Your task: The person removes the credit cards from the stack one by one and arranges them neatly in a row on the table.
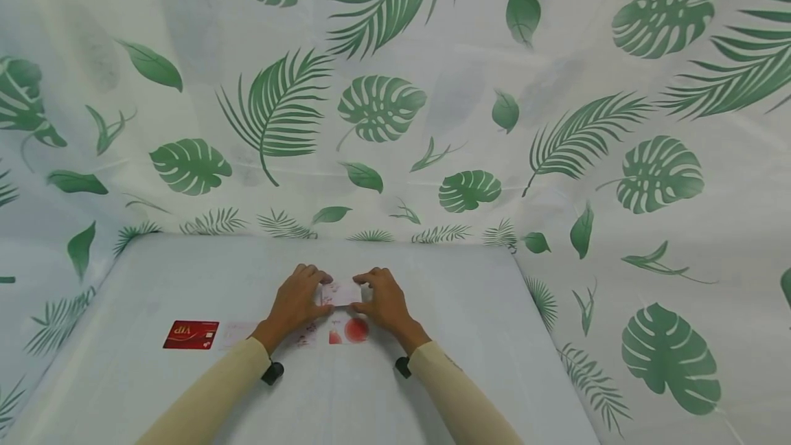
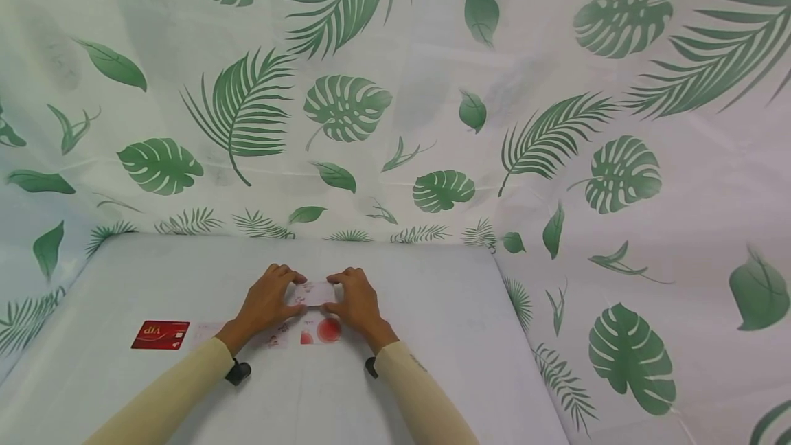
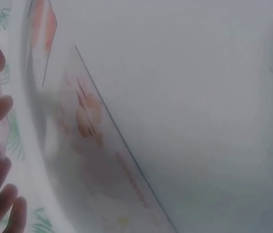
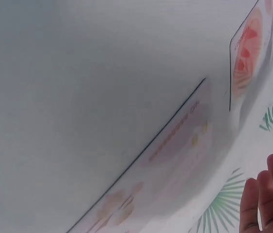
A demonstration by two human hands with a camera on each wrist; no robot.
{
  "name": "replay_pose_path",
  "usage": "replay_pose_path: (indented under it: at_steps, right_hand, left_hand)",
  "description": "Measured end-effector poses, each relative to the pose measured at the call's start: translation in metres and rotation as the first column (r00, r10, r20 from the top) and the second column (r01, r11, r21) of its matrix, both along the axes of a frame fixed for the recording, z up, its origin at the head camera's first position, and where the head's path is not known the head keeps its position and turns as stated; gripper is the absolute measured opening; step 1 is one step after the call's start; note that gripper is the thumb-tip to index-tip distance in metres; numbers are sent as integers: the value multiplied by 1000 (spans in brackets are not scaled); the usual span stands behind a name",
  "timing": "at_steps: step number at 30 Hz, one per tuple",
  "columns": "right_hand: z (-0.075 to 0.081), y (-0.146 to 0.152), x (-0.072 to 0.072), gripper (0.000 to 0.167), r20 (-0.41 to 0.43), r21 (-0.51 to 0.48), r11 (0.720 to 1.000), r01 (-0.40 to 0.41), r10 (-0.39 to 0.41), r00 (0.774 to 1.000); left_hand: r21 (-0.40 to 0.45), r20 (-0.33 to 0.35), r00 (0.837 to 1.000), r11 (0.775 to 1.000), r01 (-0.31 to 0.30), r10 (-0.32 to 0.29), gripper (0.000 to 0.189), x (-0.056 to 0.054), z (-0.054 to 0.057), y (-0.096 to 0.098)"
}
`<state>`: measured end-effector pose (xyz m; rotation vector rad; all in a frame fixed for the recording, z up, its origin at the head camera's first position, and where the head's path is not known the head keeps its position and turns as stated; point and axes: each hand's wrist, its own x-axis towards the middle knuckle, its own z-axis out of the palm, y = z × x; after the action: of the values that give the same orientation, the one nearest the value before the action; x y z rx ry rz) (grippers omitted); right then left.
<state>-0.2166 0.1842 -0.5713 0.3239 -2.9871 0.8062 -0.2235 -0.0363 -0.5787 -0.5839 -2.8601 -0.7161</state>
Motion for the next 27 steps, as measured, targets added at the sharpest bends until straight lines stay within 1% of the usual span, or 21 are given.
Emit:
replay_pose_path:
  at_steps: [9, 17, 27]
  right_hand:
    - [4, 14, 7, 52, -47, -61, 998, -27, 25, 999]
    - [4, 23, 10, 53, -49, -77, 997, -15, 11, 999]
    - [7, 34, 17, 52, -56, -91, 996, -17, 12, 998]
  left_hand:
    - [35, -23, 1000, 999, 7, -6, 54, 4, 5, 8]
    - [51, -55, 998, 998, 32, -29, 54, 7, 9, 14]
    - [39, -42, 998, 998, 48, -46, 54, 9, 13, 22]
